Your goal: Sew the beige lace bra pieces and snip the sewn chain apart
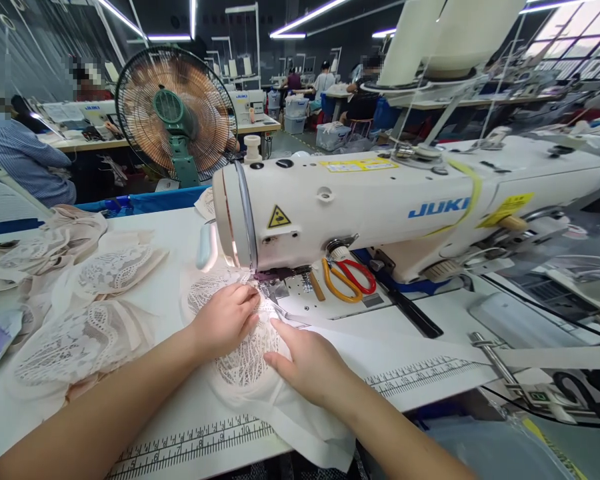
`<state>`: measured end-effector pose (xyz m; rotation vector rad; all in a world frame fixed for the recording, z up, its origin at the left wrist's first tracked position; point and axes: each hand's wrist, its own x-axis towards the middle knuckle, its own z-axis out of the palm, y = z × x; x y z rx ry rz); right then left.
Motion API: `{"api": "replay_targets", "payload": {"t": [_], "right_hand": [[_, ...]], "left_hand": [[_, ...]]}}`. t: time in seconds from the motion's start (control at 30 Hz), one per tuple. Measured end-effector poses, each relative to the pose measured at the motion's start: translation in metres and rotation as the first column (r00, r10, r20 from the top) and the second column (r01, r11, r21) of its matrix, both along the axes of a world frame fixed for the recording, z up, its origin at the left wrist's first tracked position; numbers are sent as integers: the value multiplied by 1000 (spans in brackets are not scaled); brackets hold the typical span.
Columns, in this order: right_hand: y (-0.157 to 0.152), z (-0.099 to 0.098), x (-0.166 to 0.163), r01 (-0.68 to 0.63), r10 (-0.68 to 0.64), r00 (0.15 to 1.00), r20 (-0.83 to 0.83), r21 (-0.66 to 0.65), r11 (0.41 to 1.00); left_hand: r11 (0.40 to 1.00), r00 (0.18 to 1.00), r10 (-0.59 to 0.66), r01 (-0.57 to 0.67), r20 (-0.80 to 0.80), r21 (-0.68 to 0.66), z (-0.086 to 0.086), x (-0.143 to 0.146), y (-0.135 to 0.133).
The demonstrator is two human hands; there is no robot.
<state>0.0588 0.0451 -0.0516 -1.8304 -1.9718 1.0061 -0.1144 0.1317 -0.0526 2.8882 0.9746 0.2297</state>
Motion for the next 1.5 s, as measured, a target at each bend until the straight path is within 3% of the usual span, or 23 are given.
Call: {"api": "replay_targets", "payload": {"t": [0.3,0.53,0.67,0.83,1.0,1.23,1.5], "right_hand": [[7,-2,-2,-13,13,1000,-3,34,999],[-8,26,6,-123,118,978,171,20,992],[-18,19,21,-200,169,949,265,96,975],[-19,7,26,-219,173,948,266,156,963],[-15,10,24,-235,187,955,230,202,951],[-6,9,20,-267,210,944,255,215,939],[7,11,12,-262,207,927,311,145,954]], "left_hand": [[1000,1000,15,-15,2,25,-6,-5,10],[988,973,130,-142,-191,-54,24,-9,-17],[967,933,149,-206,-326,-147,32,-8,-29],[911,842,141,-316,-521,-264,46,-5,-29],[874,819,112,-351,-562,-336,60,-3,-27],[877,833,137,-354,-536,-325,52,-10,-16],[886,867,188,-352,-462,-301,45,-25,3]]}}
